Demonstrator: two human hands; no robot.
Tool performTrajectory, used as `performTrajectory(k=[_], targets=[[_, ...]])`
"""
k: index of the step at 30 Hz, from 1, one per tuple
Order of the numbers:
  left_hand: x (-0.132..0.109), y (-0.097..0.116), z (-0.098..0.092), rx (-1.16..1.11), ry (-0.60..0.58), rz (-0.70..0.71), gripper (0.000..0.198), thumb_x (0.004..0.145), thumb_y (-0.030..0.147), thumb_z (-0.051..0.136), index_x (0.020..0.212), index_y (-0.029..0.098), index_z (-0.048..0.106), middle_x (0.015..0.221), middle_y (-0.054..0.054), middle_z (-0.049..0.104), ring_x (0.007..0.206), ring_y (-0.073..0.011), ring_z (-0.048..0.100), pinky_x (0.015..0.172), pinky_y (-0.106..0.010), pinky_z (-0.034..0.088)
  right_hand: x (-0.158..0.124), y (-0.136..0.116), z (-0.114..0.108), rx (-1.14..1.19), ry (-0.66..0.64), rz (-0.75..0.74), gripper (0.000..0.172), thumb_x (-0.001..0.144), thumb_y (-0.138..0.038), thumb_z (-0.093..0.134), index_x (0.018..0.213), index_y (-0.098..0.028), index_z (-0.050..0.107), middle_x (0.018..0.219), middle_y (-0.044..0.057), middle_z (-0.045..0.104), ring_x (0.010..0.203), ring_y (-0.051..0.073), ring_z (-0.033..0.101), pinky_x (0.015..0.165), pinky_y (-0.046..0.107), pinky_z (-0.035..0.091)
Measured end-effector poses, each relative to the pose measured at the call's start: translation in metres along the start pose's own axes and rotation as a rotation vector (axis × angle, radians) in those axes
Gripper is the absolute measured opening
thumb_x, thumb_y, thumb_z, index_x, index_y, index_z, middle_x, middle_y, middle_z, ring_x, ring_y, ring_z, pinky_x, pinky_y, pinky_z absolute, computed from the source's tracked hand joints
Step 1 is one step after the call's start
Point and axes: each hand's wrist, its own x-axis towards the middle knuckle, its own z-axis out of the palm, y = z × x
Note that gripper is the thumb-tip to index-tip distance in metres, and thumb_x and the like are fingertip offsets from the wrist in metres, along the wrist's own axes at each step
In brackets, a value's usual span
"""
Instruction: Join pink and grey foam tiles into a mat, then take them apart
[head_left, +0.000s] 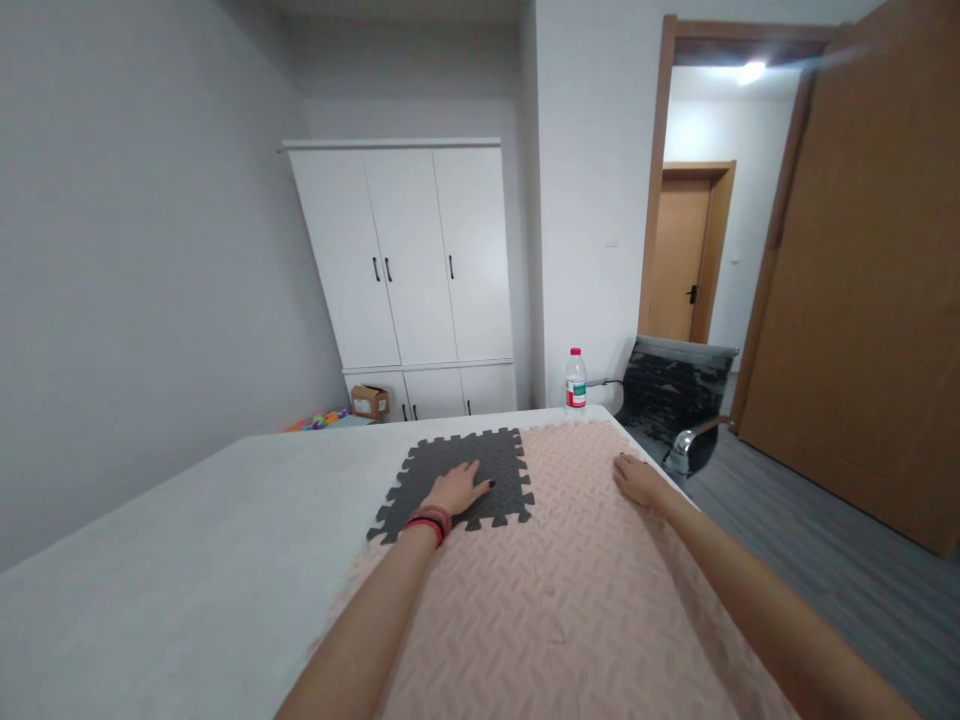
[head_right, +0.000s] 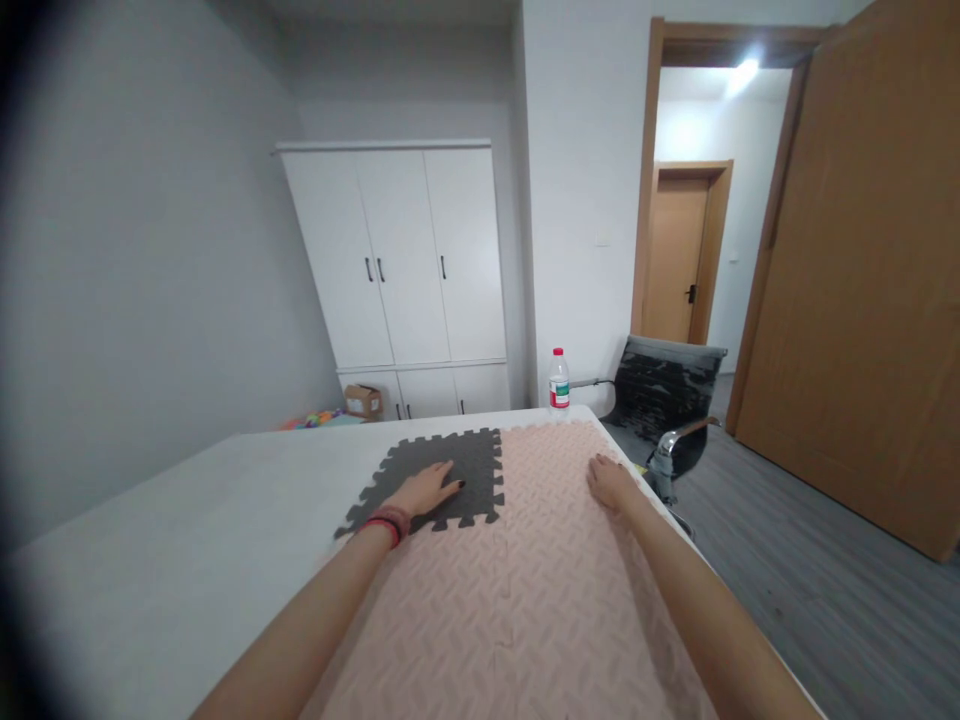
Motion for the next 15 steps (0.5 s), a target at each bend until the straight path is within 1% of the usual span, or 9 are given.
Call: performTrajectory(k=[2,4,6,8,11,13,15], targets=[[0.031,0.023,0.006,-0.038,0.003,0.085,0.048,0.088,0.046,0.046,0.129,0.022,0.041,0.135,-0.01,0.043,0.118,-0.0249,0.046,0.098,-0.05,0.041,0.002,0.017,0.013,-0.036,0.003,0.027,0.047,0.093,-0.03,0.033,0.134,-0.009,0.04,0.14,0.016,0.039,0.131,0.022,0.033,0.107,0.042,0.025],[0.061,0.043,0.013,-0.055,0.014,0.126,0.044,0.088,0.042,0.048,0.127,0.022,0.044,0.136,-0.009,0.043,0.119,-0.0245,0.046,0.099,-0.05,0.04,0.006,0.024,0.028,-0.067,0.013,0.046,0.05,0.093,-0.026,0.026,0.138,-0.006,0.034,0.143,0.017,0.033,0.134,0.022,0.026,0.108,0.041,0.022],[0.086,0.057,0.021,-0.057,0.031,0.13,0.042,0.087,0.04,0.05,0.125,0.021,0.045,0.135,-0.009,0.044,0.119,-0.0248,0.046,0.1,-0.051,0.039,0.011,0.027,0.039,-0.096,0.027,0.061,0.052,0.092,-0.028,0.023,0.14,-0.008,0.03,0.146,0.016,0.03,0.136,0.022,0.022,0.109,0.044,0.019],[0.105,0.063,0.029,-0.052,0.045,0.119,0.042,0.086,0.039,0.052,0.124,0.02,0.046,0.133,-0.009,0.044,0.119,-0.0254,0.046,0.099,-0.052,0.039,0.015,0.029,0.045,-0.118,0.034,0.064,0.053,0.092,-0.03,0.021,0.14,-0.01,0.03,0.146,0.014,0.029,0.136,0.022,0.021,0.109,0.044,0.018],[0.119,0.065,0.041,-0.032,0.064,0.11,0.042,0.086,0.038,0.053,0.124,0.02,0.046,0.133,-0.009,0.044,0.119,-0.026,0.045,0.099,-0.053,0.039,0.019,0.032,0.048,-0.135,0.039,0.06,0.054,0.092,-0.034,0.019,0.141,-0.013,0.031,0.147,0.011,0.03,0.136,0.02,0.021,0.11,0.042,0.018],[0.122,0.064,0.046,-0.014,0.071,0.124,0.042,0.086,0.038,0.053,0.124,0.02,0.046,0.134,-0.009,0.044,0.12,-0.0261,0.044,0.1,-0.053,0.039,0.019,0.034,0.048,-0.137,0.044,0.063,0.055,0.092,-0.035,0.017,0.141,-0.014,0.03,0.147,0.01,0.029,0.137,0.02,0.02,0.11,0.042,0.017],[0.124,0.062,0.047,0.005,0.063,0.142,0.043,0.086,0.038,0.052,0.124,0.02,0.046,0.133,-0.009,0.044,0.119,-0.0258,0.045,0.099,-0.052,0.04,0.02,0.034,0.048,-0.134,0.045,0.07,0.056,0.092,-0.035,0.016,0.141,-0.014,0.029,0.148,0.01,0.028,0.137,0.02,0.02,0.11,0.042,0.015]])
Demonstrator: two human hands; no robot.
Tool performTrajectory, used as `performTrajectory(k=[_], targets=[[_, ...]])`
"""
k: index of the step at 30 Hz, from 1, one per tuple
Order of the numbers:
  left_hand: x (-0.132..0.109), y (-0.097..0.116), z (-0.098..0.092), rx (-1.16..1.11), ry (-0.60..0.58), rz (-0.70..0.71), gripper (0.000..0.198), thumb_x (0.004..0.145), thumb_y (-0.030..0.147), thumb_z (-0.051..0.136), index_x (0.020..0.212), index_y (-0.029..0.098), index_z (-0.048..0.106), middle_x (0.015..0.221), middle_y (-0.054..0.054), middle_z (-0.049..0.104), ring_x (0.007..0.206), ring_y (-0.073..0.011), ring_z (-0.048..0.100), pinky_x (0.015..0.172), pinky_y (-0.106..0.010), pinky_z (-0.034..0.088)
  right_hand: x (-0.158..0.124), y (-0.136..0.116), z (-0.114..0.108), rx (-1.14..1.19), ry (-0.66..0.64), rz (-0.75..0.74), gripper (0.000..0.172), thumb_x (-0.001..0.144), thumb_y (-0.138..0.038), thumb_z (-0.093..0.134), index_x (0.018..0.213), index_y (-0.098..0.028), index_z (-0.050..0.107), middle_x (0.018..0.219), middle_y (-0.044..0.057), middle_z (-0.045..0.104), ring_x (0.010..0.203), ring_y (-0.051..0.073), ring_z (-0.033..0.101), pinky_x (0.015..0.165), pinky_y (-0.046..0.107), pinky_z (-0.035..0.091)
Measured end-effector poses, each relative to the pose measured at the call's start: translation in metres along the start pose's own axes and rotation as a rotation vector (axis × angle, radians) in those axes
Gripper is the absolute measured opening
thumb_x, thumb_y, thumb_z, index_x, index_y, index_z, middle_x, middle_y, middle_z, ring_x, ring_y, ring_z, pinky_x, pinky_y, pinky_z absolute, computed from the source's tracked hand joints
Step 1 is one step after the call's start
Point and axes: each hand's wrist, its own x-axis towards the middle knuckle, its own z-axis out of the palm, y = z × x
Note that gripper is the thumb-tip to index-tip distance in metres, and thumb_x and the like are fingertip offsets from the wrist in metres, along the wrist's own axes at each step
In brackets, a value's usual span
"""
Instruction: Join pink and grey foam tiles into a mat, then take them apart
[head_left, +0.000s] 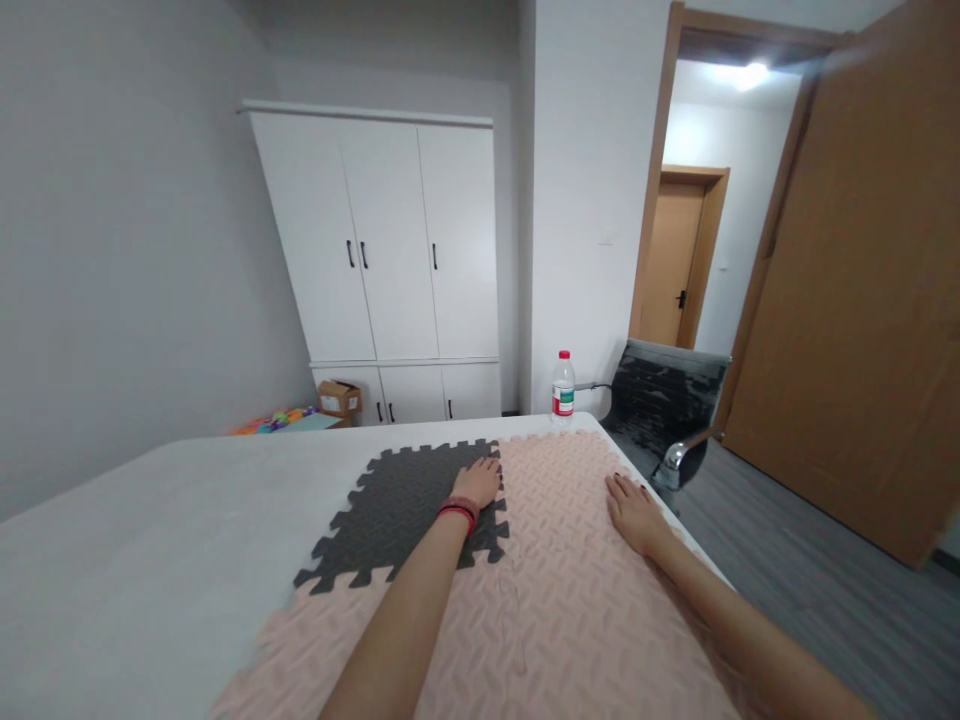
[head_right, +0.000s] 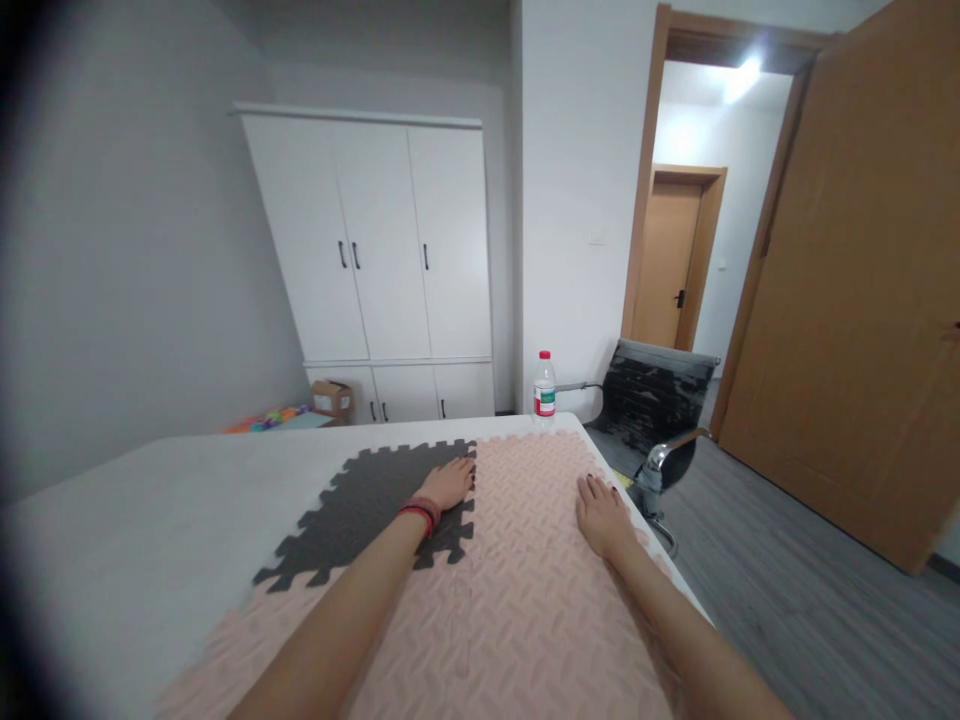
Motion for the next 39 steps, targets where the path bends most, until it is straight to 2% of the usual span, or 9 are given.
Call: performTrajectory(k=[6,11,18,24,27,30,33,35,39], targets=[[0.006,-0.001,-0.005,0.045,-0.03,-0.018,0.044,0.086,0.04,0.052,0.125,0.021,0.045,0.133,-0.009,0.044,0.119,-0.0262,0.045,0.097,-0.052,0.041,-0.001,-0.002,0.0,0.004,-0.007,0.021,0.056,0.091,-0.035,0.016,0.142,-0.014,0.029,0.147,0.009,0.029,0.136,0.02,0.021,0.11,0.043,0.016],[0.021,0.002,-0.001,0.082,0.035,-0.078,0.044,0.086,0.041,0.052,0.124,0.02,0.046,0.132,-0.009,0.045,0.122,-0.0274,0.042,0.1,-0.055,0.036,-0.001,-0.004,-0.003,-0.011,0.0,0.032,0.057,0.091,-0.037,0.015,0.141,-0.017,0.03,0.147,0.006,0.03,0.136,0.019,0.023,0.11,0.043,0.018],[0.045,0.004,0.006,0.076,0.121,-0.116,0.036,0.085,0.04,0.053,0.114,0.017,0.053,0.122,-0.008,0.053,0.116,-0.0249,0.047,0.097,-0.051,0.04,0.001,-0.008,-0.004,-0.012,0.001,0.046,0.057,0.09,-0.038,0.011,0.141,-0.02,0.031,0.147,0.004,0.03,0.136,0.018,0.024,0.109,0.045,0.022],[0.037,-0.005,0.003,-0.042,0.062,-0.089,0.041,0.085,0.041,0.053,0.119,0.019,0.05,0.129,-0.009,0.048,0.119,-0.026,0.045,0.1,-0.053,0.037,0.004,-0.005,-0.004,0.008,-0.031,0.087,0.056,0.091,-0.04,0.01,0.142,-0.023,0.028,0.148,0.003,0.028,0.135,0.019,0.024,0.108,0.047,0.022],[0.013,-0.004,-0.008,-0.128,-0.015,-0.037,0.044,0.085,0.043,0.052,0.122,0.019,0.048,0.133,-0.009,0.045,0.122,-0.0273,0.042,0.102,-0.055,0.033,0.002,-0.005,-0.008,0.018,-0.03,0.09,0.055,0.092,-0.039,0.012,0.142,-0.024,0.028,0.148,0.002,0.029,0.136,0.017,0.023,0.109,0.044,0.02],[-0.033,-0.013,-0.022,-0.217,-0.043,0.029,0.049,0.087,0.046,0.047,0.129,0.021,0.042,0.138,-0.009,0.041,0.124,-0.0263,0.041,0.105,-0.054,0.03,-0.002,-0.006,-0.01,0.028,-0.022,0.096,0.054,0.092,-0.038,0.014,0.141,-0.022,0.029,0.147,0.003,0.03,0.135,0.017,0.023,0.108,0.043,0.021],[-0.095,-0.043,-0.035,-0.262,-0.044,0.03,0.051,0.091,0.047,0.034,0.136,0.022,0.033,0.143,-0.009,0.036,0.129,-0.0229,0.037,0.109,-0.05,0.026,-0.005,-0.004,-0.009,0.037,-0.015,0.093,0.053,0.092,-0.037,0.015,0.141,-0.023,0.03,0.147,0.003,0.03,0.135,0.017,0.024,0.108,0.043,0.021],[-0.138,-0.07,-0.04,-0.244,-0.068,-0.037,0.051,0.093,0.045,0.028,0.136,0.019,0.034,0.144,-0.011,0.035,0.132,-0.0227,0.032,0.111,-0.048,0.022,-0.006,-0.003,-0.008,0.044,-0.015,0.088,0.053,0.092,-0.037,0.016,0.141,-0.023,0.03,0.147,0.003,0.03,0.135,0.017,0.024,0.109,0.044,0.02],[-0.202,-0.104,-0.042,-0.177,-0.137,-0.194,0.057,0.089,0.049,0.029,0.14,0.023,0.029,0.15,-0.009,0.025,0.138,-0.029,0.016,0.11,-0.058,0.012,-0.007,0.0,-0.004,0.061,-0.033,0.088,0.054,0.091,-0.037,0.016,0.141,-0.021,0.03,0.148,0.004,0.029,0.135,0.019,0.024,0.108,0.046,0.019]])
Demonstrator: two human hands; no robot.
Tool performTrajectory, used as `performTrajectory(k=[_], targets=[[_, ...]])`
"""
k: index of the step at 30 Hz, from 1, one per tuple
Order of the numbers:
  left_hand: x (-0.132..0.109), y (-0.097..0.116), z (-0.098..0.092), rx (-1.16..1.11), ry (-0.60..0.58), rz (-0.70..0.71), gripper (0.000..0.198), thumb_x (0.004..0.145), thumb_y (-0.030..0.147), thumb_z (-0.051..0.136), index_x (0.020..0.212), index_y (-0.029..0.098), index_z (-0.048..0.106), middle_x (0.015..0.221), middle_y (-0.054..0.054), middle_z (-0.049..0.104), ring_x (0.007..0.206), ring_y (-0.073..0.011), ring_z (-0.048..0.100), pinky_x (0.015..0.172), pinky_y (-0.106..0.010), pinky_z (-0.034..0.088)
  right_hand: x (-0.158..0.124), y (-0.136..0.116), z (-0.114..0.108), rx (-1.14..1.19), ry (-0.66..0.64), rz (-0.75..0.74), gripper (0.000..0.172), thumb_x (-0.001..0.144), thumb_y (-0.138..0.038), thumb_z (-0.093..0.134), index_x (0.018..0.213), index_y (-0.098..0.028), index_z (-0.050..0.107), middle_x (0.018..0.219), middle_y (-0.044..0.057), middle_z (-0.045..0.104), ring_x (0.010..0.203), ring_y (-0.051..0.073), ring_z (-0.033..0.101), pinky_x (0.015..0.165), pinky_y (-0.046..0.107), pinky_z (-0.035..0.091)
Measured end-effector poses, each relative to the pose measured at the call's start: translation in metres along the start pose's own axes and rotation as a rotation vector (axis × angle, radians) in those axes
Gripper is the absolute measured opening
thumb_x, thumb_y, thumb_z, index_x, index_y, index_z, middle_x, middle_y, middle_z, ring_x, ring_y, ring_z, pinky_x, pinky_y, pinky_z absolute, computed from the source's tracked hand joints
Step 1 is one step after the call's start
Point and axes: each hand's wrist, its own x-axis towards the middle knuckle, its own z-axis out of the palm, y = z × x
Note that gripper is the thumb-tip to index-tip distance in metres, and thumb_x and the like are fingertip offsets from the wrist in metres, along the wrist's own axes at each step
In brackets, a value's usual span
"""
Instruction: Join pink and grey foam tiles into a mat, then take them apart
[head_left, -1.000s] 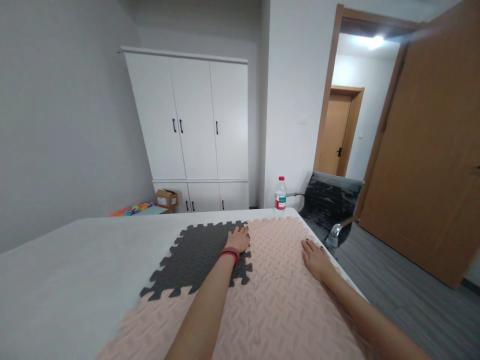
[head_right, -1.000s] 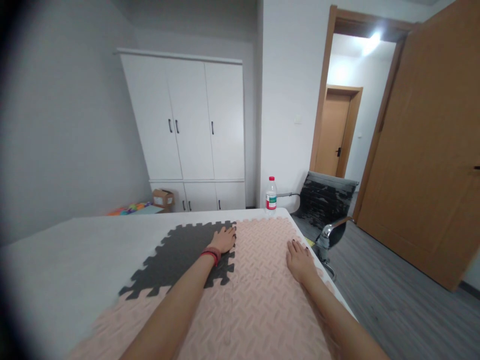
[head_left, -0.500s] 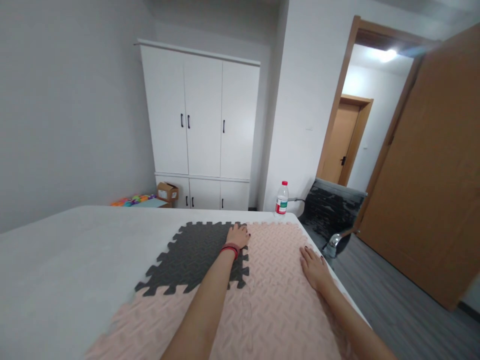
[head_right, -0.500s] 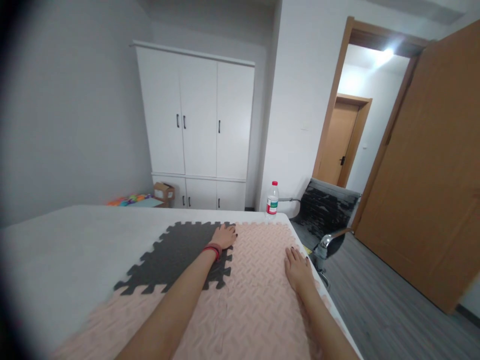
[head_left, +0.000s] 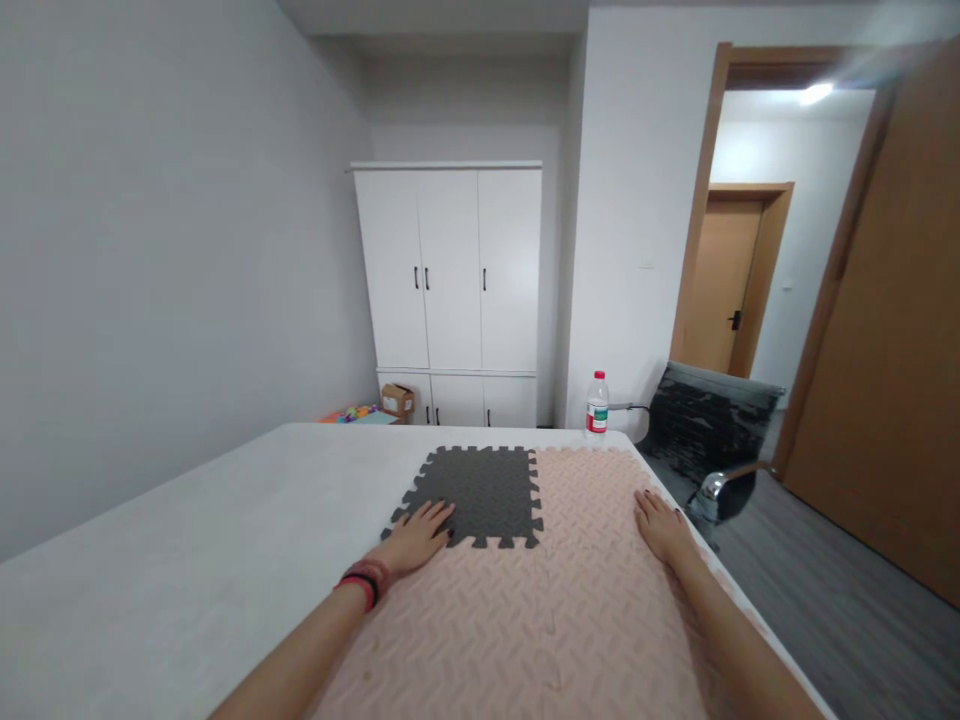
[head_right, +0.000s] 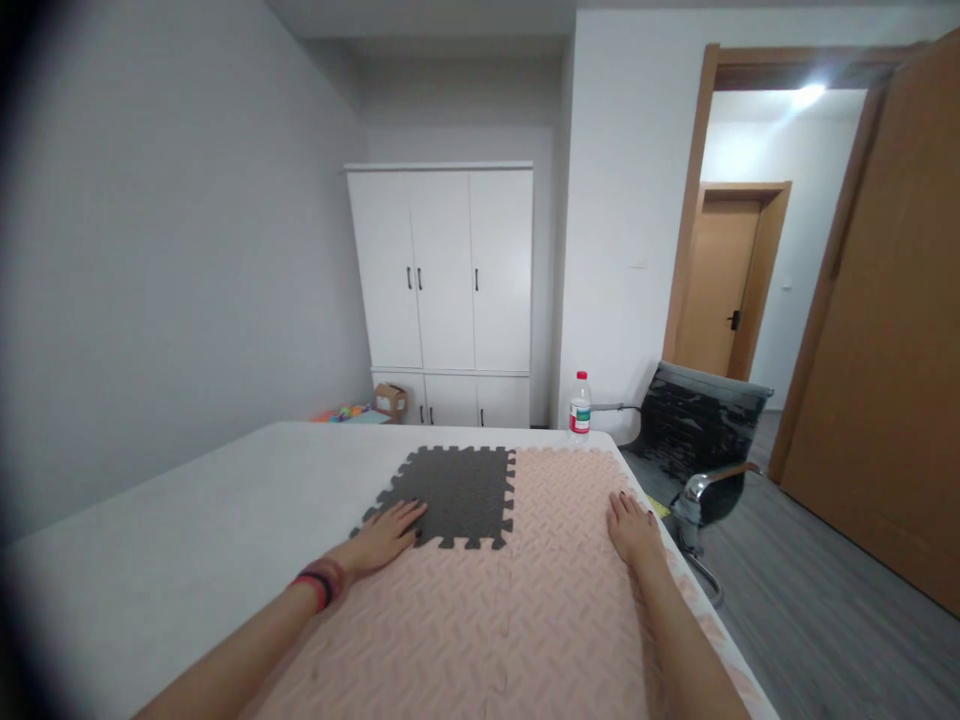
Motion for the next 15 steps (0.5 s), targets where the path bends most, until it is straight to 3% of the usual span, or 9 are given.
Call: performTrajectory(k=[3,7,12,15], targets=[[-0.016,-0.005,0.007,0.012,-0.015,-0.047,0.058,0.088,0.052,0.027,0.142,0.03,0.018,0.153,-0.003,0.015,0.14,-0.0267,0.006,0.11,-0.058,0.007,0.0,0.001,0.002,0.005,-0.011,0.0,0.055,0.091,-0.038,0.016,0.141,-0.02,0.029,0.148,0.005,0.029,0.135,0.02,0.023,0.108,0.048,0.019],[-0.017,-0.002,0.005,-0.02,-0.047,-0.059,0.059,0.089,0.052,0.032,0.142,0.028,0.018,0.153,-0.005,0.014,0.14,-0.0279,0.004,0.111,-0.06,0.003,0.001,0.003,0.004,0.002,-0.008,-0.004,0.056,0.09,-0.04,0.016,0.142,-0.02,0.028,0.148,0.005,0.029,0.135,0.02,0.024,0.108,0.048,0.02],[-0.008,0.0,-0.029,-0.072,-0.139,-0.025,0.055,0.087,0.053,0.042,0.133,0.024,0.038,0.146,-0.009,0.031,0.133,-0.0273,0.03,0.11,-0.056,0.019,0.004,0.007,0.007,0.018,0.003,0.004,0.056,0.09,-0.041,0.016,0.141,-0.021,0.03,0.147,0.004,0.03,0.135,0.02,0.025,0.107,0.047,0.021],[0.006,0.024,-0.045,-0.058,-0.161,0.015,0.055,0.088,0.054,0.037,0.131,0.02,0.04,0.142,-0.011,0.038,0.13,-0.026,0.036,0.109,-0.054,0.024,0.005,0.007,0.006,0.043,0.015,0.01,0.056,0.09,-0.041,0.016,0.14,-0.021,0.031,0.147,0.004,0.03,0.135,0.02,0.025,0.107,0.047,0.02]])
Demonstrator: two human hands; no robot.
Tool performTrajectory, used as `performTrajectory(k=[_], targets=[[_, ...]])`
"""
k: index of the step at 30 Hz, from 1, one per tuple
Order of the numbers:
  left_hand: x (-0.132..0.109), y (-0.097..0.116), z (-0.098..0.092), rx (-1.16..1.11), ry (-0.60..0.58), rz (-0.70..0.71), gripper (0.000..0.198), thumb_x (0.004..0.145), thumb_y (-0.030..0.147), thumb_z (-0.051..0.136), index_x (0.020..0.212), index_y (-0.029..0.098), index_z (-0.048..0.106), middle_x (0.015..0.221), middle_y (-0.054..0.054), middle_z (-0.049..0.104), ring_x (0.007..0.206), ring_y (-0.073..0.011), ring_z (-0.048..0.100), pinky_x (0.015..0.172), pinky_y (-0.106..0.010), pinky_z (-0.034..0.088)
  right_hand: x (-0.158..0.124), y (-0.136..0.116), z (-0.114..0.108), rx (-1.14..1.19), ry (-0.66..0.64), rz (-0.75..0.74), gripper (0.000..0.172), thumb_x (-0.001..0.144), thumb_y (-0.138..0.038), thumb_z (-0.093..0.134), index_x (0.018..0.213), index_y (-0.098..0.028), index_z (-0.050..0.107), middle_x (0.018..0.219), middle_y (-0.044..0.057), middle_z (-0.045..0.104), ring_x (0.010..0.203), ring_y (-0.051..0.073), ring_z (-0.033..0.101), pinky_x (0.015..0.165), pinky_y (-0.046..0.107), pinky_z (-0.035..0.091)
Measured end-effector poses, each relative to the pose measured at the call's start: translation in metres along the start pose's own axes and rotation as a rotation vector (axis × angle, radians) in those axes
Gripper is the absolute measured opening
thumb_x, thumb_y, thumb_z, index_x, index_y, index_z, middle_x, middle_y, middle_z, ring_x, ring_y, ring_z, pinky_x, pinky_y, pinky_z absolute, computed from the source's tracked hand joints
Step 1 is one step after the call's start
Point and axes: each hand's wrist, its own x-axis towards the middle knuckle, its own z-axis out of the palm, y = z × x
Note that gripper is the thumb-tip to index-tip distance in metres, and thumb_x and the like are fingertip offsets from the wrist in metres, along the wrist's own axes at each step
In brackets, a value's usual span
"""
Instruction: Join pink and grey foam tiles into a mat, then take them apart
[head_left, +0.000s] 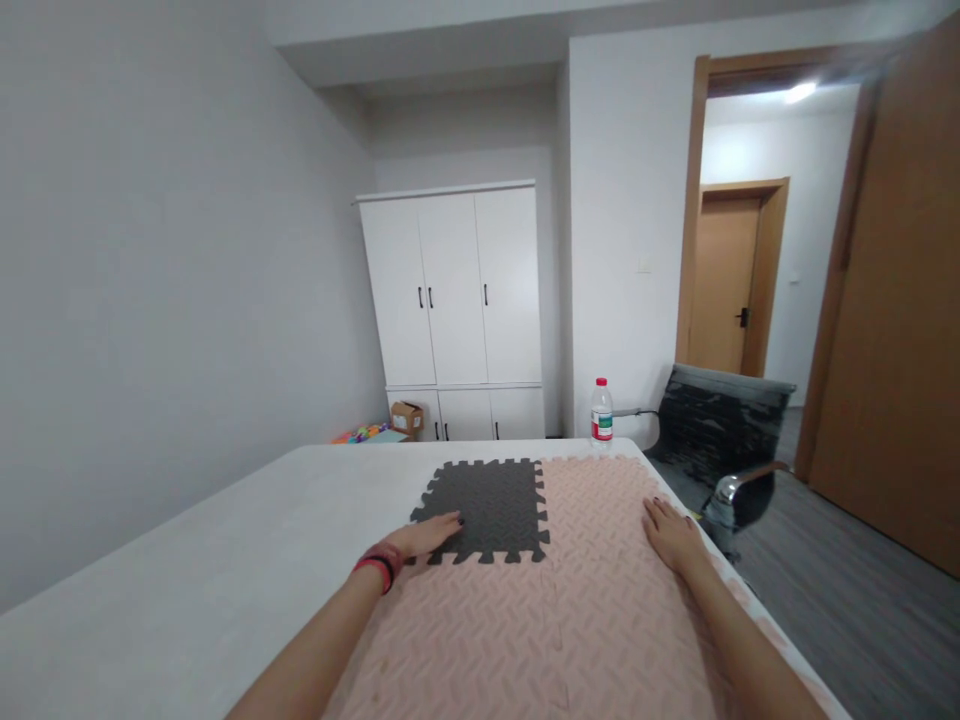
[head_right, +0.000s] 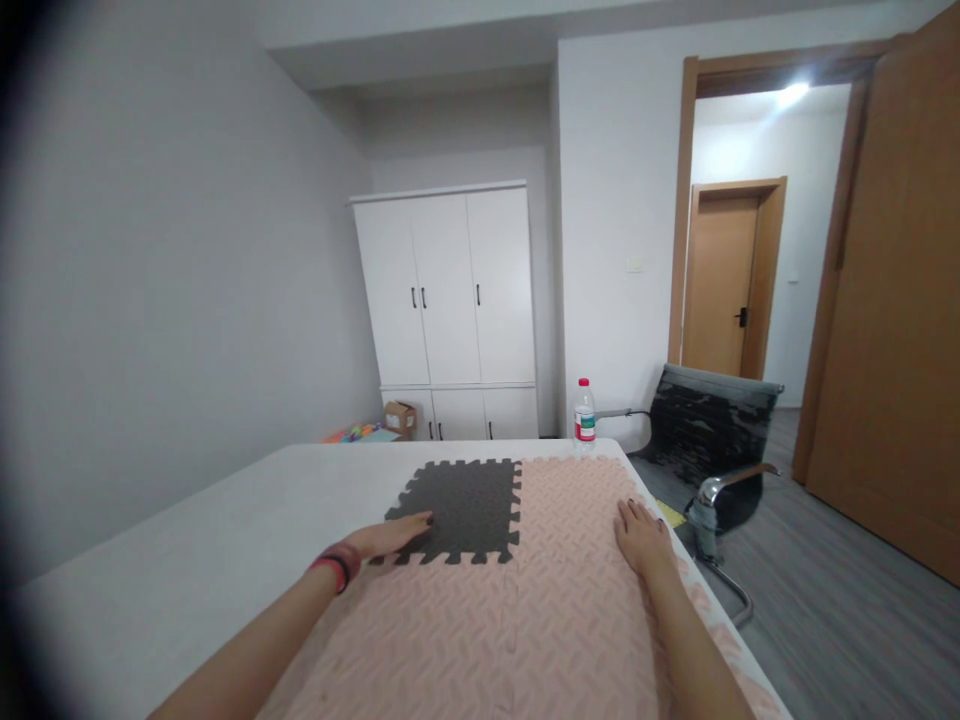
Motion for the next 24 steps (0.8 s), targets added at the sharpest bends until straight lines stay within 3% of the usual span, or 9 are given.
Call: performTrajectory(k=[2,5,9,12,17,22,24], targets=[[0.012,0.029,0.004,0.035,0.014,0.051,0.058,0.09,0.053,0.032,0.136,0.018,0.034,0.146,-0.011,0.033,0.134,-0.0249,0.028,0.111,-0.051,0.02,-0.001,0.0,-0.002,0.013,0.005,0.0,0.056,0.09,-0.041,0.018,0.14,-0.021,0.032,0.147,0.005,0.031,0.134,0.02,0.026,0.107,0.046,0.02],[0.03,0.078,0.031,0.093,0.041,0.148,0.059,0.09,0.049,0.029,0.142,0.023,0.023,0.151,-0.006,0.02,0.14,-0.021,0.013,0.114,-0.045,0.013,-0.002,-0.001,-0.004,0.021,0.017,0.0,0.055,0.089,-0.04,0.02,0.139,-0.022,0.034,0.146,0.005,0.032,0.134,0.02,0.026,0.107,0.046,0.02],[0.043,0.12,0.067,0.13,0.063,0.15,0.065,0.087,0.052,0.024,0.143,0.019,0.019,0.152,-0.01,0.014,0.14,-0.0267,0.008,0.112,-0.053,0.01,-0.001,0.0,-0.005,0.014,0.036,-0.006,0.054,0.09,-0.039,0.019,0.139,-0.023,0.034,0.146,0.004,0.033,0.134,0.019,0.027,0.107,0.044,0.021],[0.046,0.125,0.078,0.129,0.084,0.122,0.069,0.085,0.056,0.02,0.143,0.018,0.018,0.152,-0.012,0.012,0.14,-0.0278,0.007,0.111,-0.055,0.009,-0.001,0.0,-0.005,-0.003,0.041,-0.01,0.054,0.09,-0.04,0.019,0.138,-0.023,0.035,0.145,0.004,0.034,0.133,0.019,0.029,0.106,0.044,0.023],[0.048,0.116,0.077,0.103,0.08,0.107,0.07,0.084,0.06,0.02,0.143,0.023,0.017,0.153,-0.007,0.01,0.141,-0.0245,0.004,0.112,-0.053,0.007,-0.007,-0.006,-0.012,-0.039,0.051,-0.028,0.052,0.091,-0.037,0.02,0.138,-0.019,0.036,0.144,0.008,0.036,0.132,0.022,0.03,0.105,0.046,0.024],[0.037,0.127,0.075,0.078,0.08,0.028,0.069,0.084,0.062,0.027,0.142,0.024,0.02,0.153,-0.007,0.013,0.14,-0.0269,0.005,0.112,-0.056,0.006,-0.03,-0.029,-0.039,-0.045,0.081,-0.108,0.05,0.09,-0.021,0.021,0.135,-0.009,0.039,0.145,0.019,0.03,0.135,0.028,0.024,0.108,0.053,0.012],[0.027,0.137,0.075,0.061,0.11,-0.037,0.071,0.085,0.061,0.031,0.142,0.021,0.018,0.153,-0.01,0.014,0.14,-0.03,0.007,0.111,-0.059,0.006,-0.046,-0.042,-0.054,-0.032,0.059,-0.15,0.049,0.087,-0.015,0.023,0.132,-0.006,0.041,0.144,0.022,0.029,0.133,0.029,0.027,0.107,0.054,0.014]])
